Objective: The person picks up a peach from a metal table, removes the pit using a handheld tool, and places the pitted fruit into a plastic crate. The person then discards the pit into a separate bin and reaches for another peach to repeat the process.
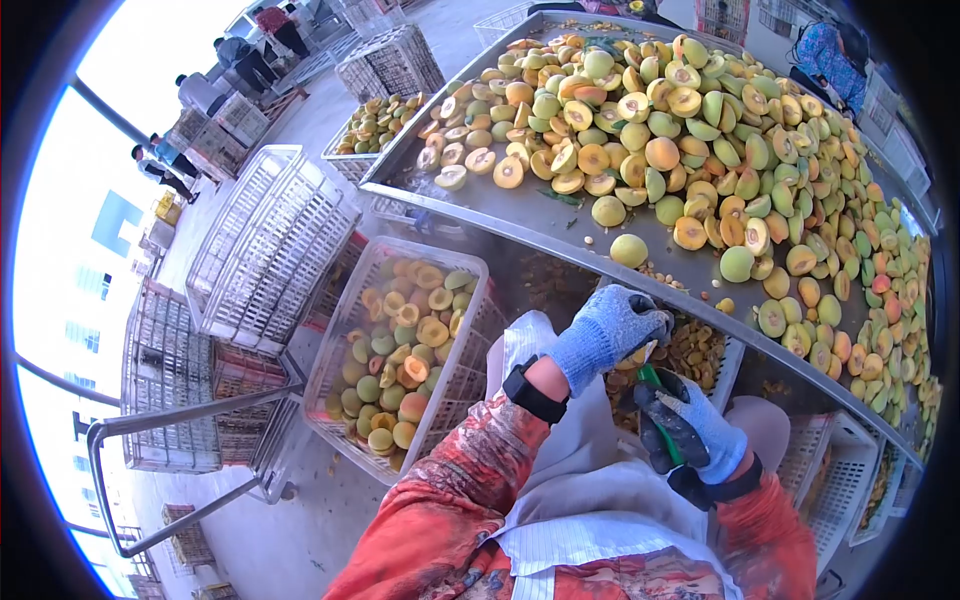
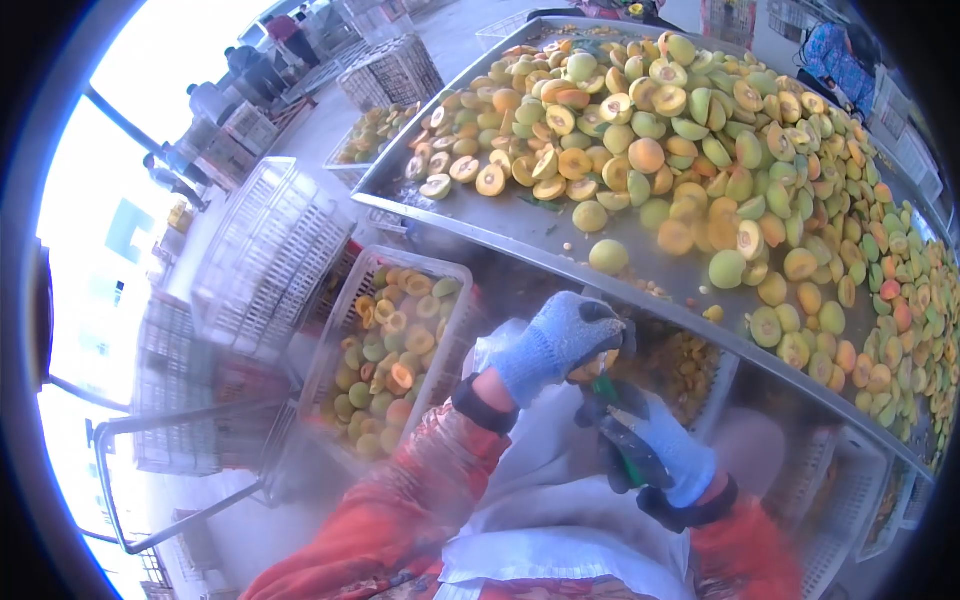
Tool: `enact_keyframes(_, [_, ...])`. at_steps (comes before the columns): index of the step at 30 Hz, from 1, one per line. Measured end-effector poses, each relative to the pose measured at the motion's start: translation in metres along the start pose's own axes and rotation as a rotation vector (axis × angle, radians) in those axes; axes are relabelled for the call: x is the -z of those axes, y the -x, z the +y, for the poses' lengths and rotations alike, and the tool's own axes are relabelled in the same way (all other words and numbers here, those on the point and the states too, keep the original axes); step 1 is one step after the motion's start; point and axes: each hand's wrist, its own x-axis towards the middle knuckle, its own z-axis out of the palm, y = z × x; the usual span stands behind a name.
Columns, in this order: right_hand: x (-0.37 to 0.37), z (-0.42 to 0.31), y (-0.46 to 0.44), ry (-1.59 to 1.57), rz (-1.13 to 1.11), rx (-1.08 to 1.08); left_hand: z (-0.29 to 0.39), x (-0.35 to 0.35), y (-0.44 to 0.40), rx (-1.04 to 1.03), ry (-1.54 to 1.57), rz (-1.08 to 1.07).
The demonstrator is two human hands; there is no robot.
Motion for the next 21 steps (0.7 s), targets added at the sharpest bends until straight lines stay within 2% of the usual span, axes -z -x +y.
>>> enact_keyframes(1, [0.007,0.005,-0.001,-0.069,-0.050,-0.019,-0.007,-0.003,-0.007,-0.192,-0.021,-0.042])
enact_keyframes(2, [0.008,0.007,-0.002,-0.069,-0.053,-0.022,-0.011,-0.005,-0.009,-0.187,-0.021,-0.039])
enact_keyframes(4, [0.012,0.009,-0.001,-0.149,-0.008,-0.021,0.002,-0.007,-0.013,-0.046,0.038,0.006])
enact_keyframes(5, [0.011,0.008,-0.002,-0.155,0.005,-0.020,0.002,-0.010,-0.017,-0.035,-0.070,0.039])
enact_keyframes(6, [0.009,0.006,-0.003,-0.131,0.024,0.026,0.005,-0.014,-0.019,-0.046,-0.062,0.015])
enact_keyframes(8, [0.013,0.005,-0.001,-0.127,0.103,0.075,0.014,-0.018,-0.020,0.035,-0.113,0.114])
enact_keyframes(10, [0.021,0.009,0.000,-0.156,-0.038,0.109,0.019,-0.017,-0.022,0.069,0.267,-0.007])
enact_keyframes(12, [0.031,0.020,-0.006,-0.154,-0.040,0.182,0.009,-0.024,-0.029,-0.006,0.513,-0.086])
enact_keyframes(13, [0.034,0.023,-0.009,-0.135,-0.077,0.251,0.006,-0.024,-0.033,-0.113,0.402,-0.120])
enact_keyframes(14, [0.036,0.023,-0.011,-0.138,-0.066,0.258,0.005,-0.027,-0.035,-0.118,0.400,-0.132])
enact_keyframes(16, [0.037,0.021,-0.012,-0.074,-0.022,0.311,0.018,-0.033,-0.035,-0.018,-0.074,0.012])
enact_keyframes(17, [0.038,0.017,-0.005,-0.114,-0.045,0.295,0.023,-0.037,-0.038,0.038,-0.128,0.096])
enact_keyframes(18, [0.038,0.013,0.001,-0.120,-0.037,0.298,0.015,-0.040,-0.041,0.036,-0.130,0.086])
enact_keyframes(20, [0.039,0.008,0.006,-0.430,-0.063,0.103,-0.009,-0.040,-0.052,-0.618,-0.445,0.162])
enact_keyframes(21, [0.040,0.009,0.006,-0.437,-0.058,0.110,-0.002,-0.039,-0.054,-0.532,-0.400,0.048])
